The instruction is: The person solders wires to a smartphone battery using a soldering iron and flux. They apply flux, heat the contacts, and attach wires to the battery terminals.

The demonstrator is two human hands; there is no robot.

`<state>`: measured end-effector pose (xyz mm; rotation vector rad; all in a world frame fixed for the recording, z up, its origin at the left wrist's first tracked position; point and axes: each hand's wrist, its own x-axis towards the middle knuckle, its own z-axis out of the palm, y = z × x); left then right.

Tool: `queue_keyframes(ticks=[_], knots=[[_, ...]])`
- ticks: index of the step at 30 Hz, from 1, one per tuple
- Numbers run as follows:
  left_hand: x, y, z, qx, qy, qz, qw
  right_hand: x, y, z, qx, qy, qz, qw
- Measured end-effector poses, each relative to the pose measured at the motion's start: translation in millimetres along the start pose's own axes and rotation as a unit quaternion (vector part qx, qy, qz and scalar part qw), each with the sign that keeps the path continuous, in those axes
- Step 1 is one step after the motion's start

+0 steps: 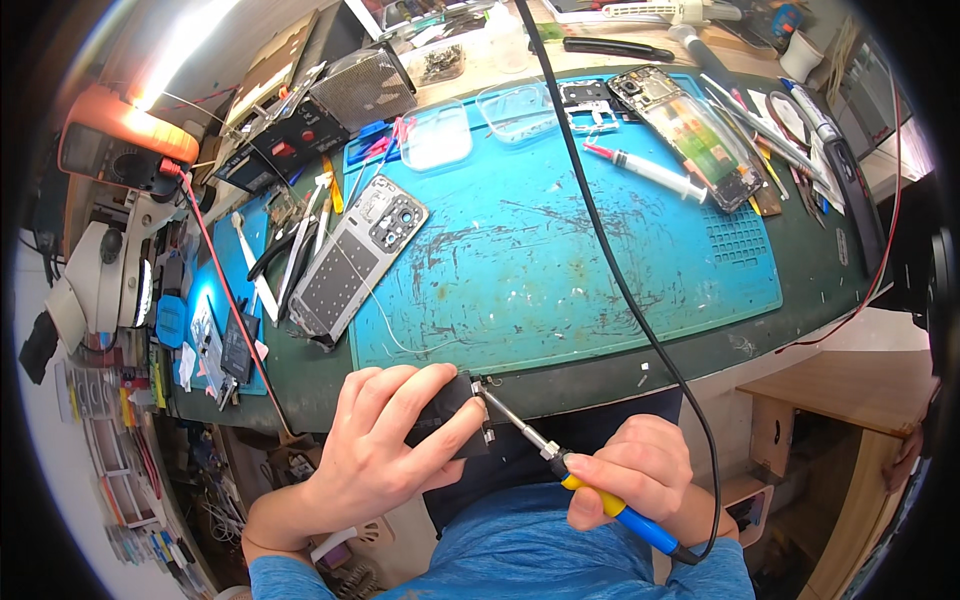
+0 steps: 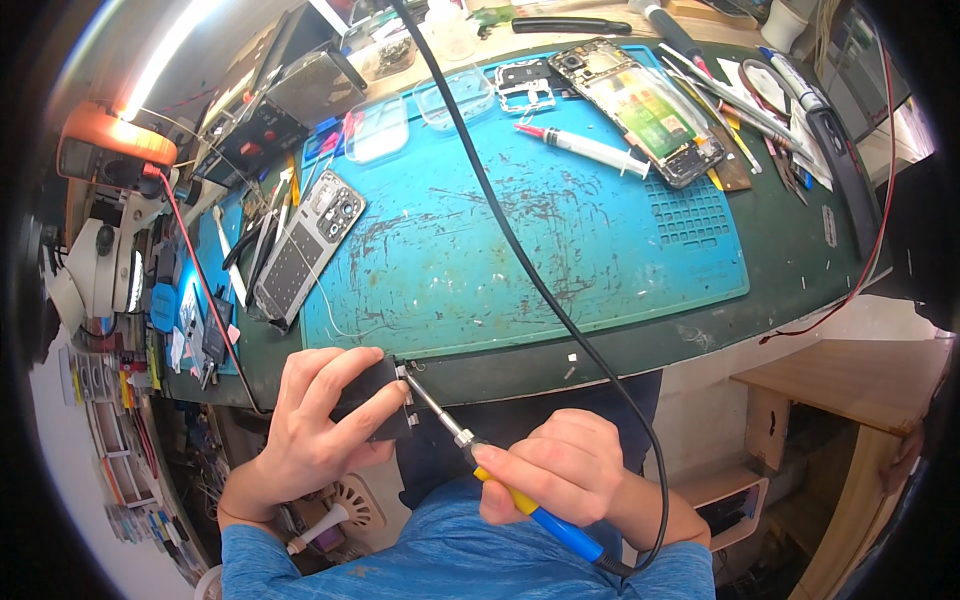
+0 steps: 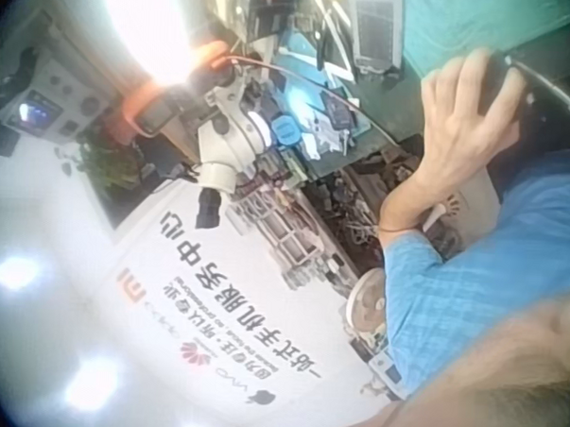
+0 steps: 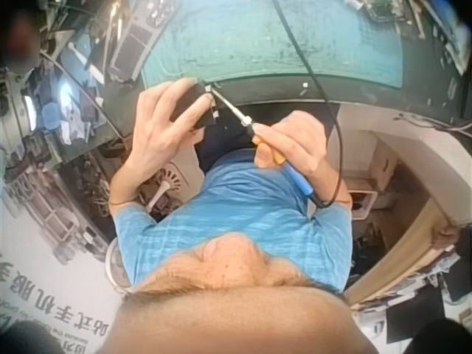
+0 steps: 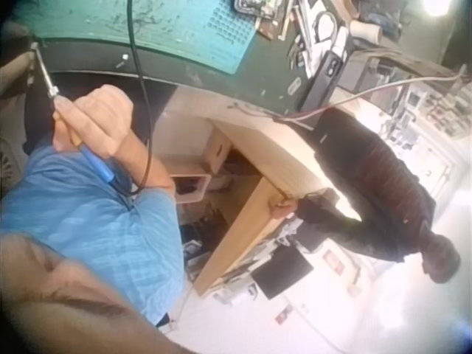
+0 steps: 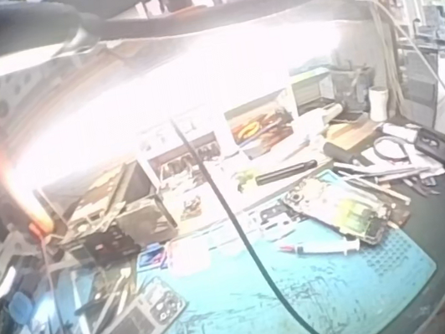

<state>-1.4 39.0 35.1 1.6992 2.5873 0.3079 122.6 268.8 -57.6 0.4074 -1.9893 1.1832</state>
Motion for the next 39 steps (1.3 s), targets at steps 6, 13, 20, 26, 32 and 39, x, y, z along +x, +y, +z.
queue_keyframes(ticks=[6,13,20,26,32,39], knots=[[-0.4,0.0,0.0,-0.003,0.000,-0.002,1.000,-0.6,0.3,0.3,-0.004,0.002,-0.003,1.000],[-2.5,-2.1,3.6,-0.009,0.012,-0.002,1.000,-1.5,1.0,0.4,-0.006,0.001,-0.005,1.000],[-3.3,-2.2,3.8,-0.011,0.014,-0.003,1.000,0.1,0.1,-0.1,-0.006,-0.002,-0.005,1.000],[-3.2,-2.3,4.4,-0.009,0.015,-0.001,1.000,-0.4,0.7,-0.5,-0.006,-0.006,-0.006,1.000],[-2.5,-2.2,2.6,-0.006,0.012,0.003,1.000,-0.5,1.1,-0.3,-0.002,-0.003,-0.004,1.000],[-1.9,-2.9,2.0,-0.008,0.008,0.005,1.000,-0.9,1.2,-0.8,-0.003,-0.004,-0.005,1.000]])
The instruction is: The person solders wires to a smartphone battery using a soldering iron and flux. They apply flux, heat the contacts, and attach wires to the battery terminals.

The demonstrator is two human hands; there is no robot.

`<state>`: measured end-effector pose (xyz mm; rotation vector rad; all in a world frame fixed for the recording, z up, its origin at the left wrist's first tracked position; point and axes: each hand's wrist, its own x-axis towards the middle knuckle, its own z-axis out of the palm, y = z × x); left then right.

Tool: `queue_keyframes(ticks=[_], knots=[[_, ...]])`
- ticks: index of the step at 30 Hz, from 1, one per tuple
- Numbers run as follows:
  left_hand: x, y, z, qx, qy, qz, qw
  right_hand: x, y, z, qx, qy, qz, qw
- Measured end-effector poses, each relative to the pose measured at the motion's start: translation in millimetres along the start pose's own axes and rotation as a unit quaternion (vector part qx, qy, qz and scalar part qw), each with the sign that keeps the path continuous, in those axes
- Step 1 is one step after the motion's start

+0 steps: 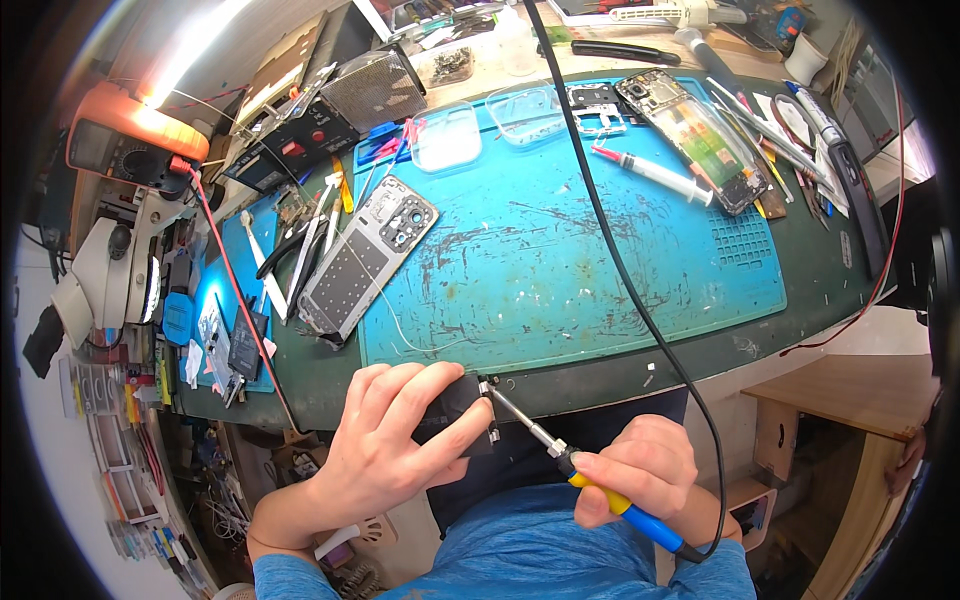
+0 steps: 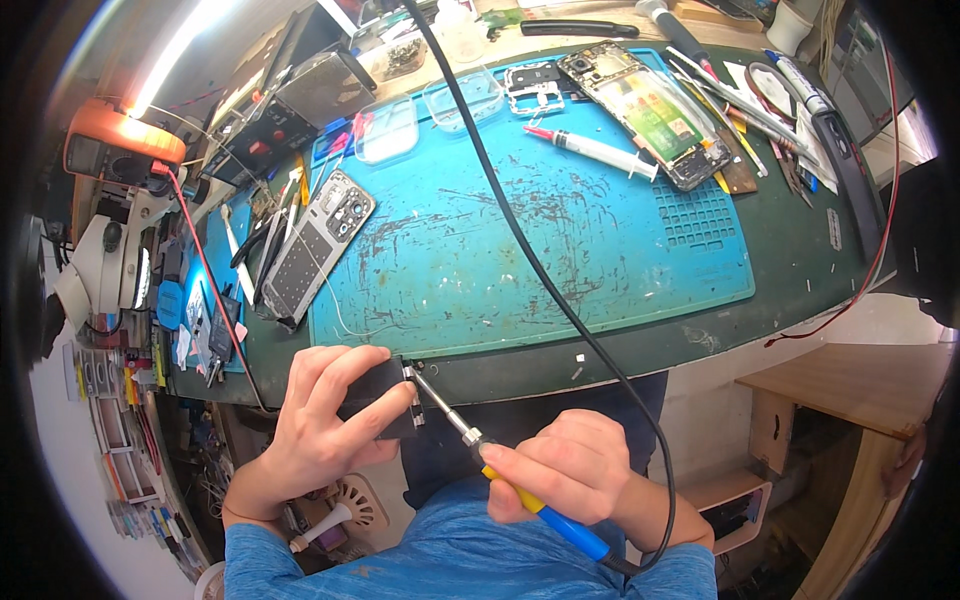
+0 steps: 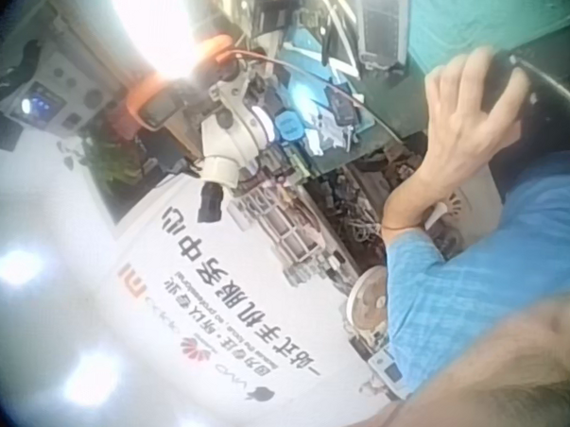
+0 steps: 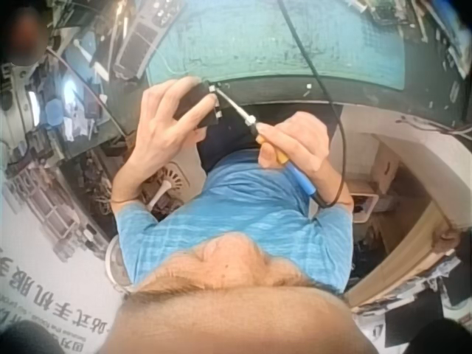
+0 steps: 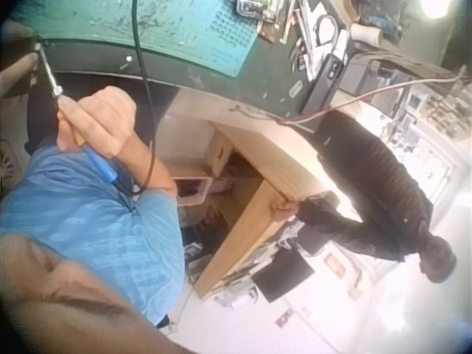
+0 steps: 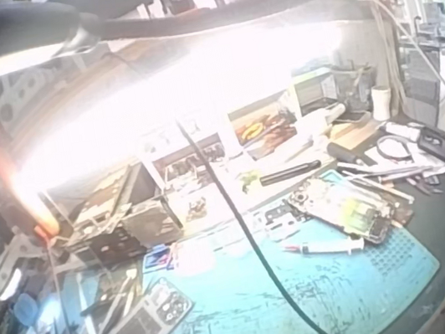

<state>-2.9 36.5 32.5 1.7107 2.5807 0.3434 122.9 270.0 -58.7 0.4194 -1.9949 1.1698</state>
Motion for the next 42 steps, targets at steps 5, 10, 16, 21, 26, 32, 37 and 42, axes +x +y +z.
queue_keyframes(ticks=[5,10,16,21,26,32,37,42], knots=[[-1.5,-0.4,0.6,0.005,0.003,0.002,1.000,0.4,-1.5,-5.2,0.013,0.012,-0.007,1.000],[-0.9,-1.6,1.9,0.022,0.015,0.019,0.999,-2.1,-0.6,-3.0,0.009,0.018,-0.002,1.000],[-8.7,-9.9,6.9,0.008,0.096,0.039,0.995,1.5,-2.5,-6.4,-0.009,-0.005,0.038,0.999],[2.1,-14.5,8.7,-0.049,0.145,0.005,0.988,9.9,4.4,16.7,0.024,0.026,0.029,0.999],[4.3,-17.3,10.8,-0.161,0.152,-0.066,0.973,43.4,5.3,-1.7,0.037,0.012,-0.023,0.999],[11.2,-24.2,-7.0,-0.071,0.043,-0.028,0.996,52.6,11.9,-8.5,-0.019,-0.012,0.027,0.999],[12.7,-15.3,-2.0,-0.041,0.033,-0.001,0.999,49.6,7.0,-6.4,-0.051,-0.022,0.030,0.998],[4.0,-14.1,-0.7,-0.021,0.028,0.028,0.999,41.5,8.5,-10.4,-0.016,-0.031,0.020,0.999]])
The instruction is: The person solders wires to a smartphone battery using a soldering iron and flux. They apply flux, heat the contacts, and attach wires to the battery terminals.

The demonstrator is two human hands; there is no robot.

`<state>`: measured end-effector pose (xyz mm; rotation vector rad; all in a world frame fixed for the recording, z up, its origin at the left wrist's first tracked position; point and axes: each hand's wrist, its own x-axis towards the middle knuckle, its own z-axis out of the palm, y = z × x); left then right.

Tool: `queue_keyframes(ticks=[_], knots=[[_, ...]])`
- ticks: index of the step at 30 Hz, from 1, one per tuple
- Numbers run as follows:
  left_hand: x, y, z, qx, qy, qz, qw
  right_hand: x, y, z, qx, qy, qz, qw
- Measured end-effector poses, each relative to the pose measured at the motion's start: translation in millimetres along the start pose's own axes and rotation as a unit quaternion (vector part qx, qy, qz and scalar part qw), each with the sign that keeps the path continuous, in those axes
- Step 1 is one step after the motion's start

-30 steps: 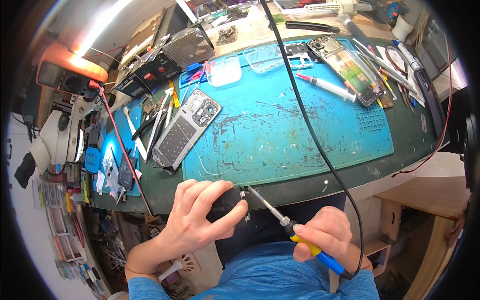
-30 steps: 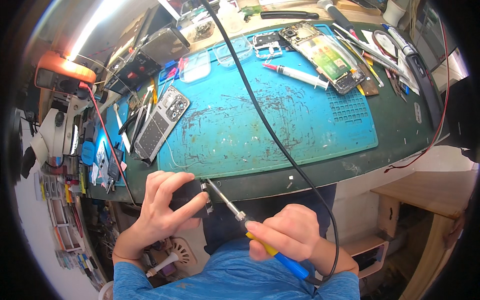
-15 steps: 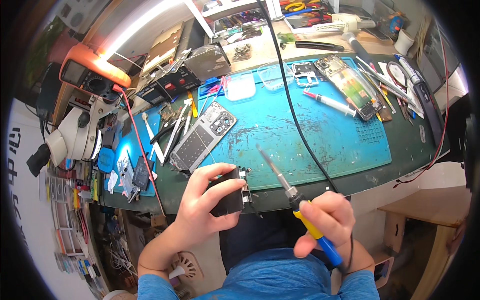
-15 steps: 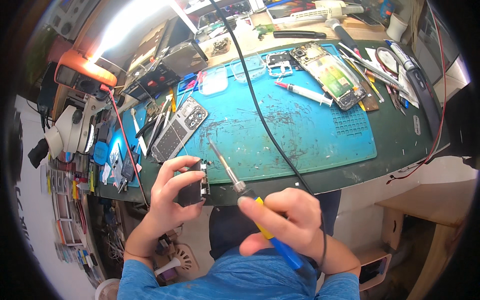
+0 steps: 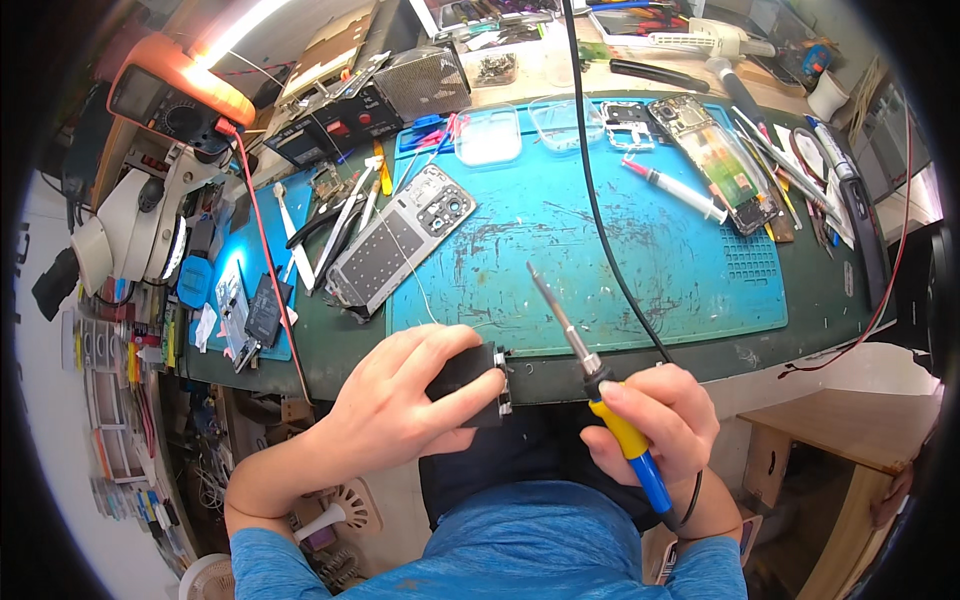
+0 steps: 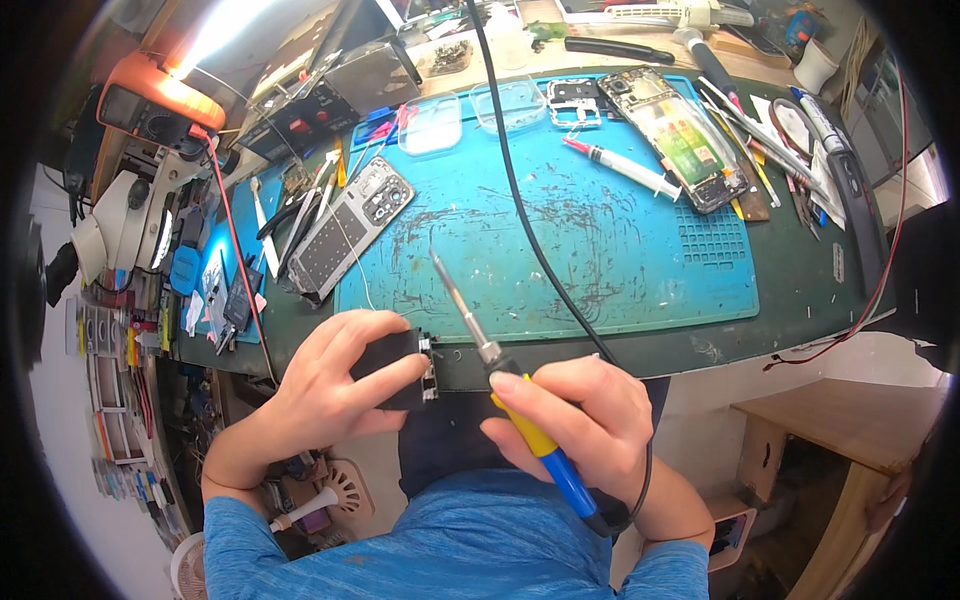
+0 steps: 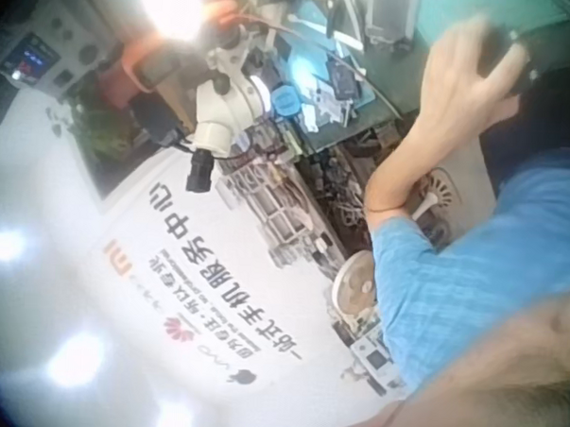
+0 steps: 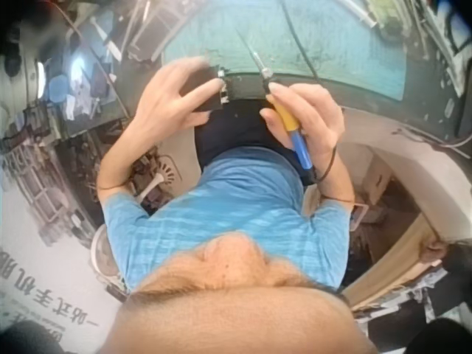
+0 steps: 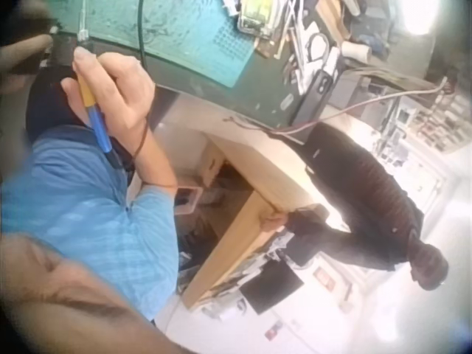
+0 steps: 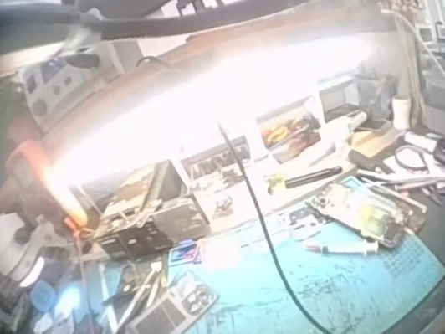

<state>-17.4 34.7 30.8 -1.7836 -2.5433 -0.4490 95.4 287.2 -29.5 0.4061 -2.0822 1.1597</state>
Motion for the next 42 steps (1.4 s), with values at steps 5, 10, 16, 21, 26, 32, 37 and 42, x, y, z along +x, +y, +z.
queue_keyframes(ticks=[5,10,16,21,26,32,37,42], knots=[[-4.5,4.9,-3.1,-0.008,-0.004,0.013,1.000,-2.6,0.5,-1.9,0.023,-0.014,-0.010,1.000],[-3.1,8.2,-0.5,-0.005,-0.028,-0.001,1.000,-6.1,-0.1,-6.6,0.044,-0.044,-0.002,0.998],[-2.0,15.2,-2.9,0.021,-0.041,-0.016,0.999,-23.4,1.5,-6.5,0.081,-0.019,0.021,0.996],[1.0,14.8,-8.0,0.017,-0.054,-0.016,0.998,-26.9,1.8,-7.9,0.099,-0.005,0.034,0.995],[2.6,14.7,-12.2,0.010,-0.076,-0.011,0.997,-27.4,1.5,-9.0,0.099,-0.014,0.024,0.995],[2.5,12.4,-11.3,0.014,-0.084,0.004,0.996,-28.6,2.1,-5.0,0.089,-0.008,0.005,0.996],[1.2,9.4,-12.2,0.026,-0.093,0.021,0.995,-29.6,1.9,-3.9,0.091,-0.006,0.006,0.996],[1.2,9.5,-11.8,0.019,-0.089,0.019,0.996,-30.4,1.9,-3.2,0.097,-0.008,0.006,0.995]])
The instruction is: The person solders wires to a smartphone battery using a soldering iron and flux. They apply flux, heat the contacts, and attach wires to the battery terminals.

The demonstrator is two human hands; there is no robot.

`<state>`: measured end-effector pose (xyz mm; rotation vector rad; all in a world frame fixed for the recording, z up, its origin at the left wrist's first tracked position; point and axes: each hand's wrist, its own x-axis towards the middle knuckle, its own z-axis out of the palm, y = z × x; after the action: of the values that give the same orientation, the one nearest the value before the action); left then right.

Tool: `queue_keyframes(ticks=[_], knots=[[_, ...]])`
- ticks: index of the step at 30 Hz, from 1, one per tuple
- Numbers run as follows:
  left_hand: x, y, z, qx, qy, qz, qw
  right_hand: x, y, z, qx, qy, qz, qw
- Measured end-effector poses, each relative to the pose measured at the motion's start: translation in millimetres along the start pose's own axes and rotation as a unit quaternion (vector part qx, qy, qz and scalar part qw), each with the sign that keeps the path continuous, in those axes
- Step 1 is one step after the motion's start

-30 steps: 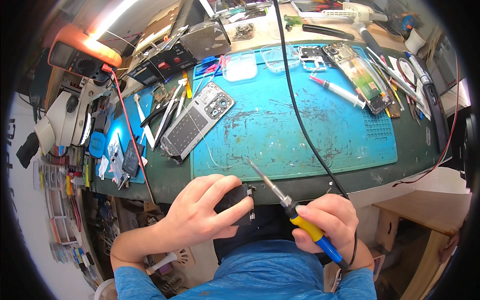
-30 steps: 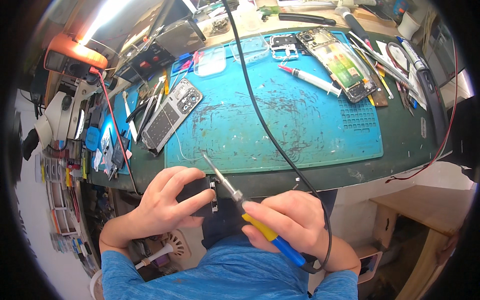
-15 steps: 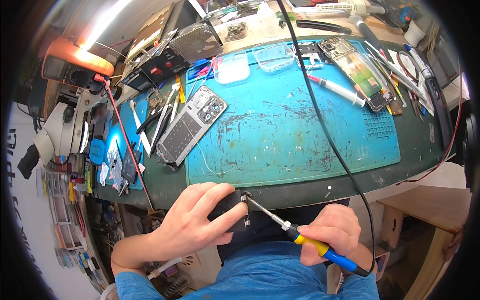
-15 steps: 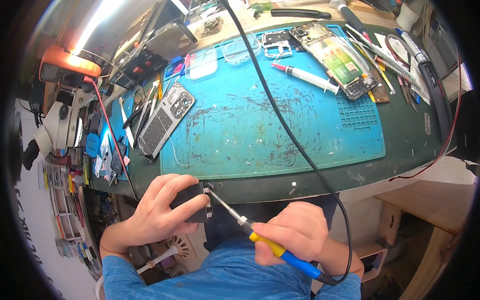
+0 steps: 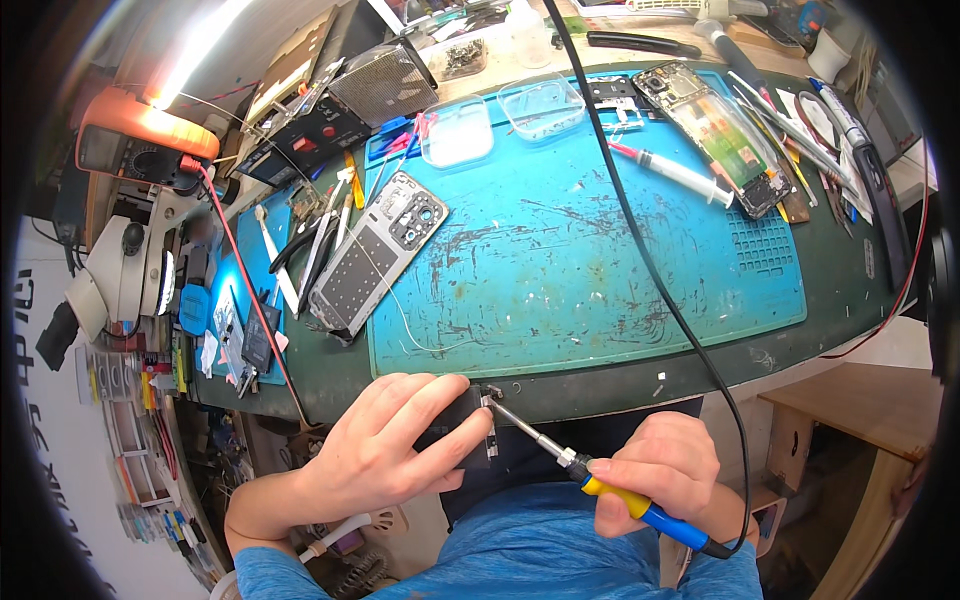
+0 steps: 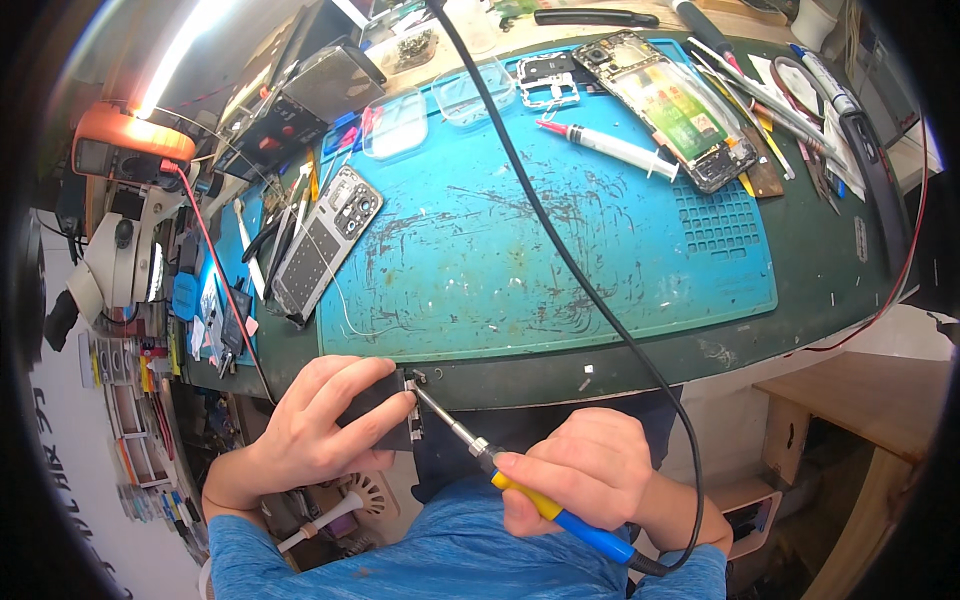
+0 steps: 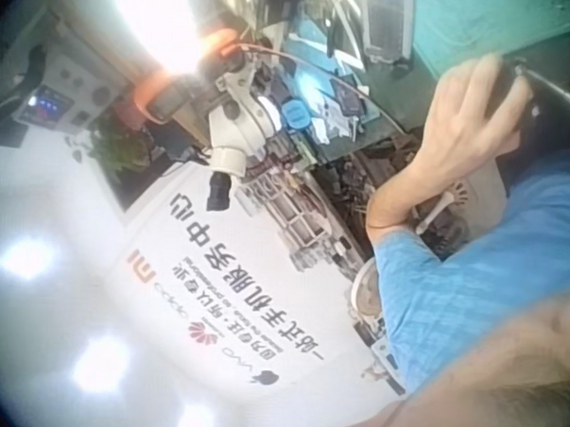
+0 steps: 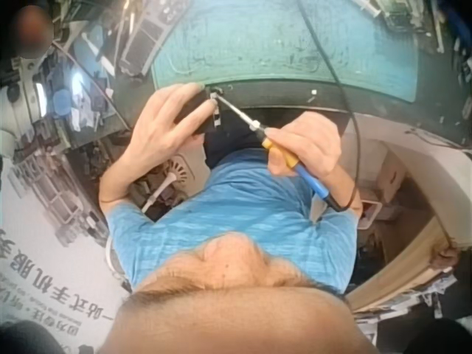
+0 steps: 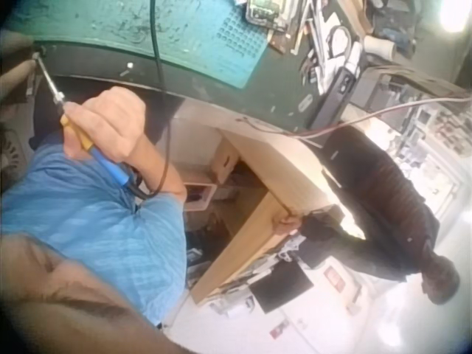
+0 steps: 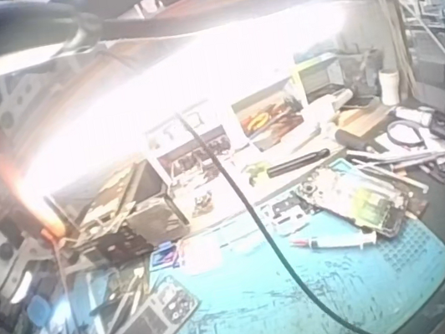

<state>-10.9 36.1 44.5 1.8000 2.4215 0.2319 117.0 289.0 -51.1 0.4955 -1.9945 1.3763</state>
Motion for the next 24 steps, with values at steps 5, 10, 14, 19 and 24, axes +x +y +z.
queue_keyframes(ticks=[5,10,14,19,24], knots=[[2.0,-0.1,-0.1,-0.011,0.009,-0.006,1.000,-0.6,-0.8,0.2,-0.003,-0.005,0.000,1.000],[2.6,-0.3,-0.2,-0.024,0.012,-0.011,1.000,-0.4,-2.3,0.3,-0.006,-0.011,0.001,1.000],[2.0,-0.6,-2.8,-0.035,-0.006,-0.016,0.999,-2.8,-2.4,2.3,-0.010,-0.011,-0.002,1.000],[2.8,0.2,-1.7,-0.029,0.008,-0.015,0.999,-4.6,-4.8,3.2,-0.018,-0.008,-0.002,1.000],[2.9,-0.1,-0.7,-0.031,0.010,-0.018,0.999,-9.2,-5.3,8.1,-0.030,0.003,-0.015,0.999]])
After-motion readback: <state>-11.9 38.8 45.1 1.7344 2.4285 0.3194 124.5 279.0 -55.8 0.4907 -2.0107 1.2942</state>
